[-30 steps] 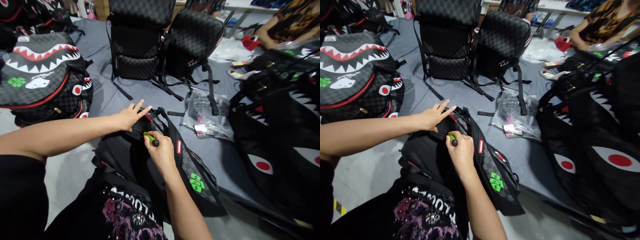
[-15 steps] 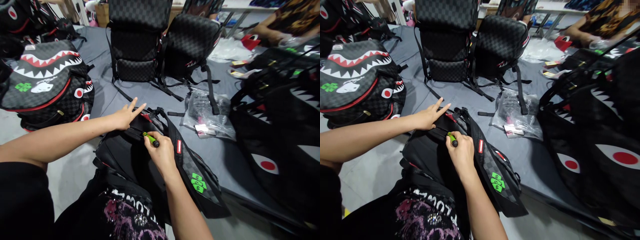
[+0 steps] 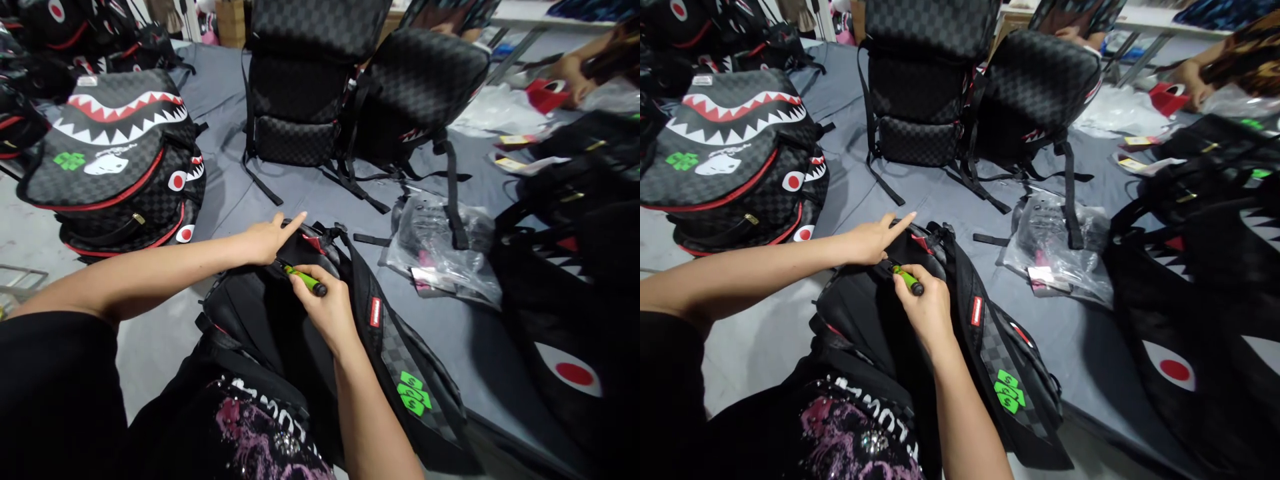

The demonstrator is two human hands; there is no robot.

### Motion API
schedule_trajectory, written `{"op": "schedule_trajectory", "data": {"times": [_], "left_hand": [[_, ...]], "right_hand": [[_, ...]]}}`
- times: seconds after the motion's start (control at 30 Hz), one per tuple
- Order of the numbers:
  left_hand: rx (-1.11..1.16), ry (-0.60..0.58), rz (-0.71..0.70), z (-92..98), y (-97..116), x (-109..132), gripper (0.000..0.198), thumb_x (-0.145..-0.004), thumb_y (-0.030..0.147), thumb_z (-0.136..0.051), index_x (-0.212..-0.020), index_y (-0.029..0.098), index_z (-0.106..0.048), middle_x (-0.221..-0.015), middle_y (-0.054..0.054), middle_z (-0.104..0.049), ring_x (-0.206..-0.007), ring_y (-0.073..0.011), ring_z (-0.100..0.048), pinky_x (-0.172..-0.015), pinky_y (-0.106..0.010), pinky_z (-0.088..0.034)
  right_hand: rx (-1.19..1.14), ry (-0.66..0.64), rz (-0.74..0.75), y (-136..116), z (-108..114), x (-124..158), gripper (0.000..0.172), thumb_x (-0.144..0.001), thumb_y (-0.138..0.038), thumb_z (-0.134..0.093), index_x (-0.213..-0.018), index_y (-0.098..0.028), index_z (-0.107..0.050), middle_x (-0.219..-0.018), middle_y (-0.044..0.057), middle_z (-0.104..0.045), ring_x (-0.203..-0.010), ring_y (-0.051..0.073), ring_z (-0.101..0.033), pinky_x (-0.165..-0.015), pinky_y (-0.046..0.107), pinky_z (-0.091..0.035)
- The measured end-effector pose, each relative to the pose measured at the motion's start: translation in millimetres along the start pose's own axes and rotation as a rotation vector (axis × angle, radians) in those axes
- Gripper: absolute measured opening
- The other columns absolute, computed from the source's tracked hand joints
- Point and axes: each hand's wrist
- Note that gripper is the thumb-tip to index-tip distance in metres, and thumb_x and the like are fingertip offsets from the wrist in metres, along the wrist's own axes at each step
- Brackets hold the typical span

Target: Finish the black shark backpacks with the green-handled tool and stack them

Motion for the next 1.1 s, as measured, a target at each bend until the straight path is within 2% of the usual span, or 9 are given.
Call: {"op": "schedule_trajectory", "data": {"times": [0.1, 0.3, 0.47, 0.6, 0.77, 1.1], "left_hand": [[0.029, 0.034, -0.013, -3.6, -3.2, 1.3, 0.107, -0.084, 0.015, -0.062, -0.159, 0.029, 0.014, -0.155, -0.02, -0.032, -0.114, -0.0268, -0.062, -0.086, -0.033, -0.051], [0.061, 0.058, -0.052, -7.7, -7.0, -2.0, 0.106, -0.083, 0.016, -0.062, -0.16, 0.028, 0.01, -0.148, -0.019, -0.038, -0.105, -0.026, -0.064, -0.083, -0.032, -0.05], [0.052, 0.062, -0.066, -9.6, -10.0, -6.0, 0.105, -0.083, 0.016, -0.061, -0.16, 0.026, 0.01, -0.145, -0.021, -0.04, -0.101, -0.0267, -0.065, -0.078, -0.033, -0.049], [0.068, 0.039, -0.089, -6.9, -10.7, -7.0, 0.104, -0.082, 0.011, -0.06, -0.16, 0.025, 0.007, -0.146, -0.022, -0.04, -0.104, -0.0265, -0.065, -0.079, -0.032, -0.049], [0.083, 0.002, -0.062, -5.4, -10.2, -9.5, 0.109, -0.08, 0.013, -0.065, -0.16, 0.026, 0.008, -0.149, -0.023, -0.037, -0.105, -0.0274, -0.063, -0.081, -0.033, -0.049], [0.084, 0.032, -0.085, -7.2, -12.1, -9.4, 0.101, -0.084, 0.016, -0.06, -0.16, 0.026, 0.006, -0.147, -0.021, -0.039, -0.106, -0.0272, -0.063, -0.083, -0.034, -0.049]], "right_hand": [[0.083, 0.01, -0.023, 3.7, -5.4, -2.6, 0.022, -0.086, -0.038, -0.062, -0.097, -0.023, -0.074, -0.088, 0.004, -0.078, -0.078, 0.022, -0.072, -0.07, 0.029, -0.051], [0.124, 0.073, -0.015, 4.9, -11.9, -1.9, 0.026, -0.088, -0.041, -0.062, -0.098, -0.021, -0.074, -0.091, 0.006, -0.078, -0.081, 0.023, -0.073, -0.073, 0.03, -0.053], [0.116, 0.06, -0.005, 4.0, -15.8, -4.7, 0.026, -0.088, -0.04, -0.063, -0.099, -0.02, -0.074, -0.093, 0.006, -0.078, -0.083, 0.023, -0.073, -0.078, 0.031, -0.054], [0.115, 0.099, 0.013, 0.6, -20.2, -5.7, 0.025, -0.088, -0.038, -0.064, -0.099, -0.019, -0.074, -0.094, 0.006, -0.078, -0.084, 0.023, -0.073, -0.082, 0.032, -0.055], [0.162, 0.02, 0.033, -6.1, -24.2, -10.0, 0.022, -0.088, -0.035, -0.063, -0.1, -0.021, -0.074, -0.095, 0.005, -0.079, -0.082, 0.022, -0.073, -0.081, 0.032, -0.055], [0.277, 0.052, 0.029, -8.0, -22.2, -8.9, 0.02, -0.088, -0.033, -0.062, -0.1, -0.022, -0.074, -0.096, 0.006, -0.079, -0.085, 0.023, -0.073, -0.08, 0.033, -0.054]]}}
Point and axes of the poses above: each hand's wrist, its own x-axis away from the middle knuckle, its own z-axis out of the back of the hand, y = z × x
